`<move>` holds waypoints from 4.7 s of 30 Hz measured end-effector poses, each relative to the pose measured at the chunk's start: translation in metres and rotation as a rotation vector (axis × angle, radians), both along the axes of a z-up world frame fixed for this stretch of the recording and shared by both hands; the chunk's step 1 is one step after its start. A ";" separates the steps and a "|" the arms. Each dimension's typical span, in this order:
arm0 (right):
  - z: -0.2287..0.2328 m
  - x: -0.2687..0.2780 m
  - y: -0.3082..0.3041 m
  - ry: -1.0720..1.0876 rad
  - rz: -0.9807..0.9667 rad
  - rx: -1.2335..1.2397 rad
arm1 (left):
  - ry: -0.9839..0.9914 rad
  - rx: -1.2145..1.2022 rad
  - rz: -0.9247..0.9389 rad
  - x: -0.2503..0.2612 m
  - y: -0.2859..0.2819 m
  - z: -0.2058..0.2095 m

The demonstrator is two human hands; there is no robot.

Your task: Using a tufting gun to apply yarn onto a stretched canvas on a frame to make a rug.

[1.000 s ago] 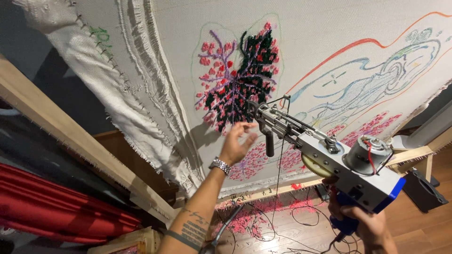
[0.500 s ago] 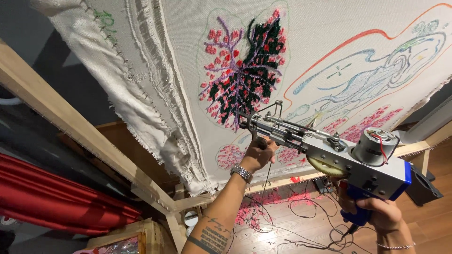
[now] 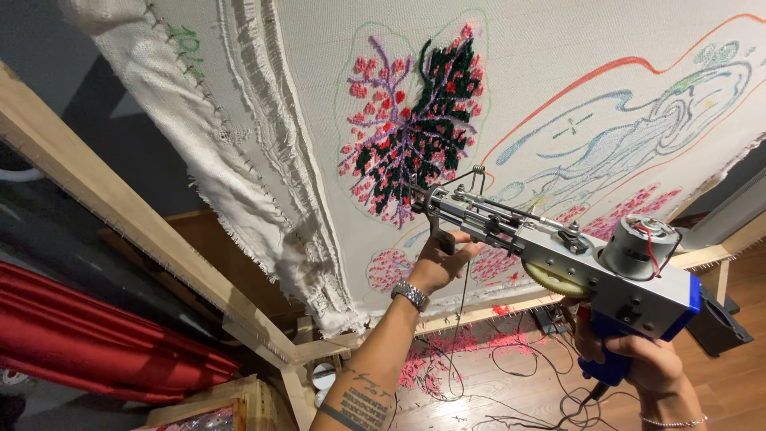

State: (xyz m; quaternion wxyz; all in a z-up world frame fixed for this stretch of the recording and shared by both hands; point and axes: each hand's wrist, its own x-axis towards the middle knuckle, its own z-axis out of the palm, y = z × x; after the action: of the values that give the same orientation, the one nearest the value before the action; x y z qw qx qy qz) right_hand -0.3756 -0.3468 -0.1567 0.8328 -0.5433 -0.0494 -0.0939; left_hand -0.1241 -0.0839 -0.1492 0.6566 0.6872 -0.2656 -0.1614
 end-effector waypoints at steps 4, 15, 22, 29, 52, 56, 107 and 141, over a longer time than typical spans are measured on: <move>0.028 0.014 0.022 0.044 -0.065 -0.064 | 0.063 -0.202 0.040 0.004 -0.003 -0.008; 0.101 0.042 0.091 0.208 -0.255 -0.427 | 0.187 -0.442 0.223 0.060 0.011 -0.071; 0.076 0.045 0.106 0.270 -0.152 -0.227 | 0.107 -0.401 0.263 0.058 0.016 -0.078; 0.054 0.045 0.115 0.323 -0.172 -0.029 | 0.096 -0.429 0.190 0.054 0.016 -0.083; -0.020 0.031 0.111 0.432 -0.273 -0.408 | 0.167 -0.497 0.152 0.042 0.032 -0.141; -0.051 0.024 0.106 0.365 -0.206 -0.373 | 0.151 -0.377 0.224 0.021 0.044 -0.123; -0.042 0.036 0.144 0.368 -0.312 -0.231 | -0.118 -0.198 0.333 0.039 0.051 -0.127; -0.070 0.021 0.147 0.103 -0.380 -0.913 | 0.228 -0.284 0.326 0.001 0.075 -0.157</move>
State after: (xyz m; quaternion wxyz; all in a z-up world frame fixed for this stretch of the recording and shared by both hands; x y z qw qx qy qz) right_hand -0.3544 -0.1995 -0.2269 0.4793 -0.8559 0.0554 -0.1859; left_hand -0.1230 -0.0086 -0.3065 0.7897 0.5993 -0.0953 -0.0908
